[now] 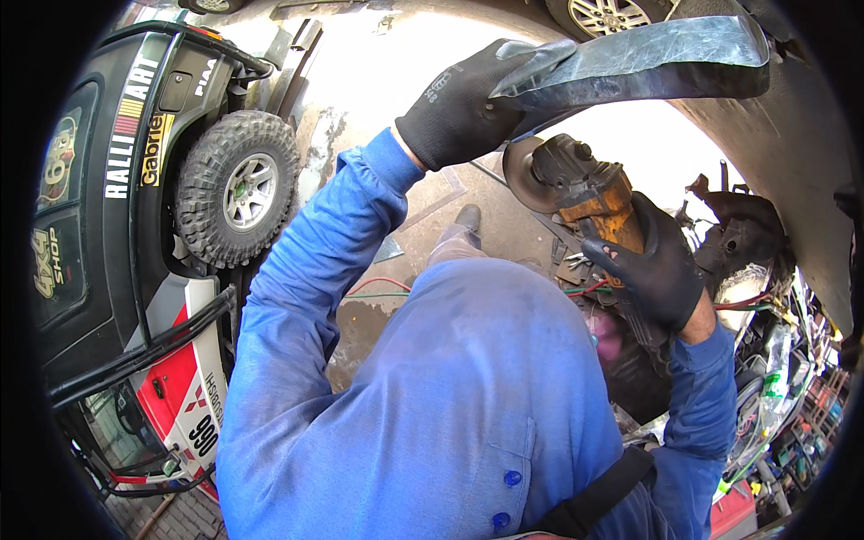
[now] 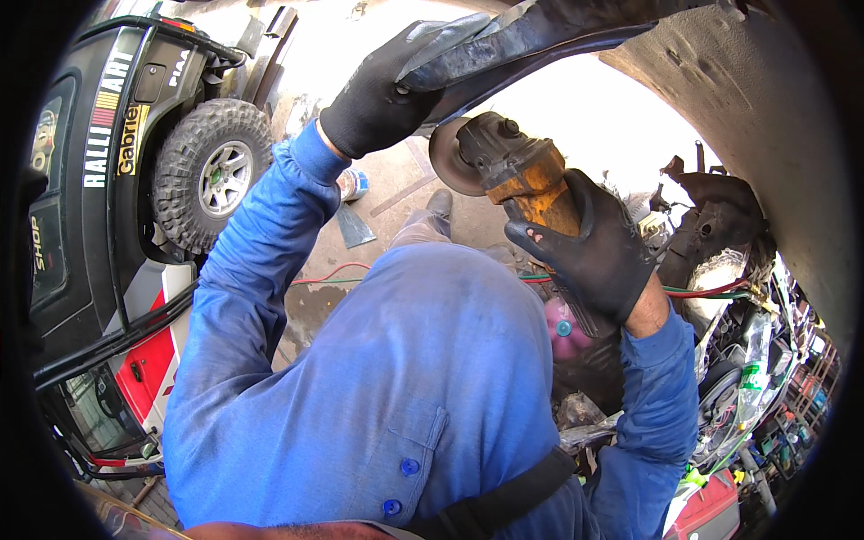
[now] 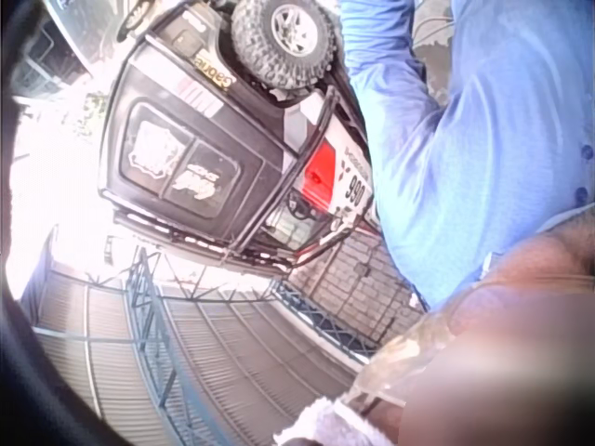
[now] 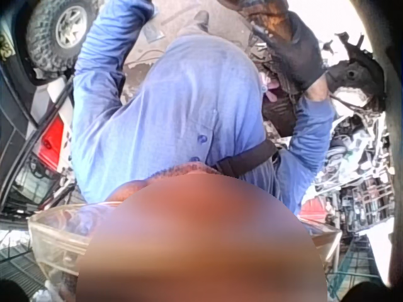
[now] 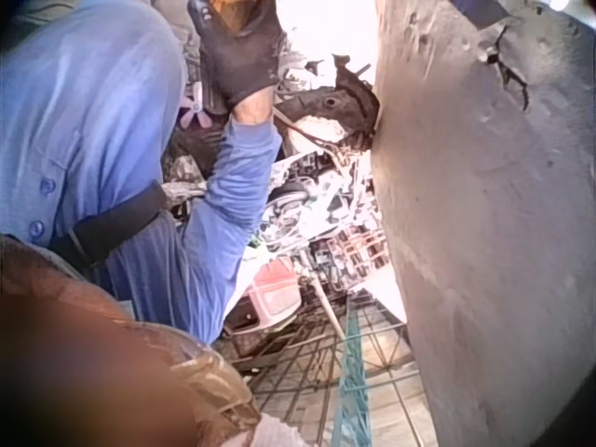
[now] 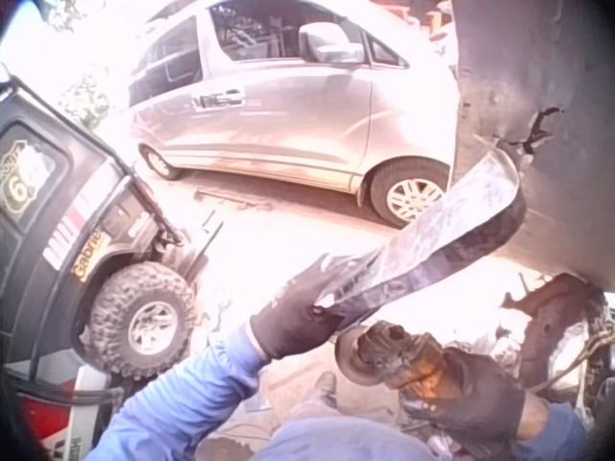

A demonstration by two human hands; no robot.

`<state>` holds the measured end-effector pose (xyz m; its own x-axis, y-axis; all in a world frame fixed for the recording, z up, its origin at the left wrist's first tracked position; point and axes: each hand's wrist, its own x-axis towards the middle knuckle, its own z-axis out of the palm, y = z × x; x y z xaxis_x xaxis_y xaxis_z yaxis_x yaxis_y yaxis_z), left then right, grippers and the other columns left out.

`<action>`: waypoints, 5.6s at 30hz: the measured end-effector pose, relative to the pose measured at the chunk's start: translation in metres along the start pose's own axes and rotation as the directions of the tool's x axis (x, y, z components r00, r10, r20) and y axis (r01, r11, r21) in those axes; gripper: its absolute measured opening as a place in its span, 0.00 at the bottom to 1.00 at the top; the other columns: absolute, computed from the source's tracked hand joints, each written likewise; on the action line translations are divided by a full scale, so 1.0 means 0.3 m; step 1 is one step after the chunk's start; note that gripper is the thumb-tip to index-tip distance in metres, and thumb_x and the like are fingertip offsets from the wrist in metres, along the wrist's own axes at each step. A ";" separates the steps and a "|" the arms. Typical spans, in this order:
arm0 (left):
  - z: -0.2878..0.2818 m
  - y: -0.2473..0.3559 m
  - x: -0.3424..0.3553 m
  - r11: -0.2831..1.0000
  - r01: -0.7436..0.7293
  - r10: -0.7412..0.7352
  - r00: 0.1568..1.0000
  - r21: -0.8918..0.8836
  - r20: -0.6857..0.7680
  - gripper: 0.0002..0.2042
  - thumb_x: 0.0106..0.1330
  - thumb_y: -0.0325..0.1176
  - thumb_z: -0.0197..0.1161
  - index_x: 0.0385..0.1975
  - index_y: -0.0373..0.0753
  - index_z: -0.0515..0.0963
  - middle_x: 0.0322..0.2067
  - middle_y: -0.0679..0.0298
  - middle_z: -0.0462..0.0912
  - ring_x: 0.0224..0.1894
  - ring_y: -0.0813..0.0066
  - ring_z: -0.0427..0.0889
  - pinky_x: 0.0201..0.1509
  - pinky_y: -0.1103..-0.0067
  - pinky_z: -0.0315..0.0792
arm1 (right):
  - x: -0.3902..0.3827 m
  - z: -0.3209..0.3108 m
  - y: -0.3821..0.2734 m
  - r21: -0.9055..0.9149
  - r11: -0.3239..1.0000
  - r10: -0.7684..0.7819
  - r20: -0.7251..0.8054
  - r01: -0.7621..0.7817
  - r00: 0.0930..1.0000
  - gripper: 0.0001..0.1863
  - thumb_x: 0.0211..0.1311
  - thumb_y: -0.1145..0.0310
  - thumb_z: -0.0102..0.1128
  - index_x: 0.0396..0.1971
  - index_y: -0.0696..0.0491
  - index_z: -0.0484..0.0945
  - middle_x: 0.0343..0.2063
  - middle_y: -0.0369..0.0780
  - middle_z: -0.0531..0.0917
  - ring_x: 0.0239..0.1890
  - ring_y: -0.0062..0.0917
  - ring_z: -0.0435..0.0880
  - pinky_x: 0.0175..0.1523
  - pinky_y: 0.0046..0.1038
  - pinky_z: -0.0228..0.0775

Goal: The person hammers a metal panel on a workbench, then uses tin snips to trim its edge. They fit the panel into the car's front frame, use an angle grinder to smooth the edge, and reposition the panel for final alignment.

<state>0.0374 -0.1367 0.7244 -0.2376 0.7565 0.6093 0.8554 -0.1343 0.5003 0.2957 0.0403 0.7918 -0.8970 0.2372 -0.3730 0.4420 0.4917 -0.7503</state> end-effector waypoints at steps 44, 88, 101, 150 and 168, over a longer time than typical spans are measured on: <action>-0.001 -0.065 -0.151 0.929 0.367 -0.369 0.898 -0.054 -0.240 0.09 0.73 0.30 0.65 0.32 0.32 0.81 0.21 0.61 0.82 0.25 0.76 0.80 0.30 0.75 0.70 | -0.002 0.108 0.084 0.556 0.820 0.112 0.086 -0.140 0.990 0.23 0.73 0.61 0.68 0.58 0.61 0.80 0.44 0.38 0.87 0.43 0.17 0.84 0.51 0.27 0.79; 0.013 -0.043 -0.081 0.990 0.142 -0.134 0.966 0.018 -0.222 0.15 0.72 0.25 0.65 0.57 0.34 0.80 0.38 0.50 0.86 0.37 0.53 0.88 0.45 0.67 0.80 | 0.064 0.018 -0.050 0.112 0.986 0.111 0.118 -0.124 0.987 0.37 0.67 0.50 0.72 0.64 0.65 0.77 0.48 0.48 0.88 0.51 0.29 0.87 0.62 0.33 0.77; -0.001 -0.059 -0.128 0.858 0.494 -0.509 0.853 -0.137 -0.115 0.14 0.69 0.25 0.64 0.53 0.32 0.79 0.39 0.49 0.83 0.39 0.53 0.85 0.46 0.68 0.78 | 0.047 0.087 0.011 0.410 0.904 0.091 0.098 -0.124 0.991 0.32 0.69 0.57 0.73 0.64 0.62 0.76 0.50 0.43 0.87 0.51 0.23 0.84 0.59 0.31 0.77; 0.123 -0.319 -0.234 0.003 0.909 -0.466 0.369 -0.416 0.804 0.37 0.79 0.56 0.59 0.72 0.27 0.69 0.17 0.72 0.65 0.15 0.82 0.61 0.17 0.79 0.60 | -0.301 0.333 0.322 0.616 0.716 0.456 -0.769 0.329 0.449 0.21 0.68 0.65 0.67 0.56 0.60 0.79 0.43 0.40 0.86 0.43 0.26 0.87 0.50 0.31 0.82; 0.430 -0.606 -0.881 0.460 0.534 -0.881 0.174 0.709 0.441 0.42 0.61 0.68 0.74 0.29 0.18 0.83 0.26 0.34 0.86 0.33 0.43 0.90 0.40 0.52 0.78 | -0.625 -0.248 0.502 0.391 0.271 0.489 -0.843 0.880 0.224 0.24 0.75 0.57 0.66 0.60 0.56 0.75 0.42 0.42 0.84 0.39 0.30 0.91 0.42 0.36 0.91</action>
<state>0.0039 -0.2296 0.3932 -0.5915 0.5319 -0.6059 0.5931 0.7962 0.1200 0.5300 0.1322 0.7893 0.0106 0.9999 0.0094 -0.6671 0.0141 -0.7448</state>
